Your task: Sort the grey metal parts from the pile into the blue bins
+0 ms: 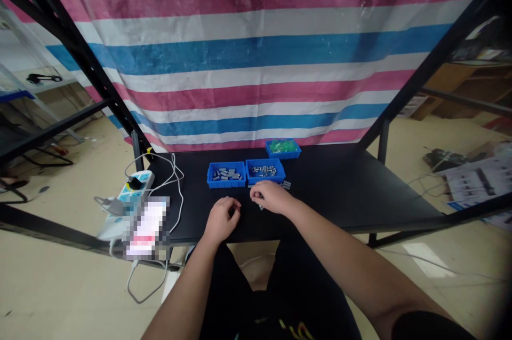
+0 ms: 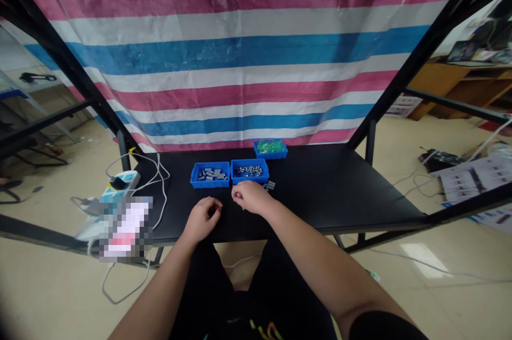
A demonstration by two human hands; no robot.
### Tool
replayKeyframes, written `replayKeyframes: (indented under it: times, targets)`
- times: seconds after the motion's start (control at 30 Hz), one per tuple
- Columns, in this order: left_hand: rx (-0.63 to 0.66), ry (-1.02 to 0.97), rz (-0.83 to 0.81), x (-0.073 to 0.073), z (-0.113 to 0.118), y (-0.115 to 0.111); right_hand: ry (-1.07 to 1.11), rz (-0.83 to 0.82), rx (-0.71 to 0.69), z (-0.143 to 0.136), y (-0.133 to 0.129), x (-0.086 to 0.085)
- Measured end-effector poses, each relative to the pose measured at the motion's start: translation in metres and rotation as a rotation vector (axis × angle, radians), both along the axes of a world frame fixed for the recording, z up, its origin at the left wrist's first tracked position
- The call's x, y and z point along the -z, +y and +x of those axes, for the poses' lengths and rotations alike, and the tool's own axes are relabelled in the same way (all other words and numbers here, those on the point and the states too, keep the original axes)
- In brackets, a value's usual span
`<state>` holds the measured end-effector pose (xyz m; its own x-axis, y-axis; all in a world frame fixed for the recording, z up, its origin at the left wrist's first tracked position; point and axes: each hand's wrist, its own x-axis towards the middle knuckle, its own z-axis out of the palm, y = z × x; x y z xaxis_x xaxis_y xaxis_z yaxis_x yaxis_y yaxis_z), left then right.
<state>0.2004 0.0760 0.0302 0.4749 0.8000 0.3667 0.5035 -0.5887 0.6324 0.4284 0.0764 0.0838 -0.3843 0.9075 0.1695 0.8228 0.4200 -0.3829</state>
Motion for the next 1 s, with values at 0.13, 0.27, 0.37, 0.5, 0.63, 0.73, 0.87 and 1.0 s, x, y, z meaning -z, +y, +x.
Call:
replayKeyframes:
  times: [0.13, 0.27, 0.37, 0.5, 0.63, 0.73, 0.87, 1.0]
  targets:
    - [0.007, 0.008, -0.005, -0.001, 0.0, 0.0, 0.145, 0.138, 0.273, 0.017, 0.014, -0.011]
    - [0.003, 0.003, -0.009, -0.001, 0.0, 0.0, 0.112, 0.067, 0.353, 0.025, 0.017, -0.01]
    - [0.002, 0.0, -0.007, 0.0, 0.001, 0.0, 0.037, -0.016, 0.287, 0.02, 0.01, -0.003]
    - [0.004, -0.003, -0.013, 0.001, 0.001, 0.0, -0.079, -0.078, 0.227, 0.008, 0.002, 0.008]
    - [0.007, -0.004, -0.019, 0.0, 0.0, 0.0, -0.164, -0.072, 0.254, -0.002, -0.002, 0.012]
    - [0.012, -0.003, -0.019, 0.0, 0.0, 0.001, -0.19, -0.079, 0.266, -0.006, -0.002, 0.01]
    - [0.01, -0.003, -0.018, 0.001, 0.0, 0.001, -0.074, -0.076, 0.208, 0.001, 0.002, 0.004]
    - [0.012, 0.0, -0.013, 0.001, 0.0, 0.001, 0.179, 0.108, 0.266, 0.014, 0.014, -0.003]
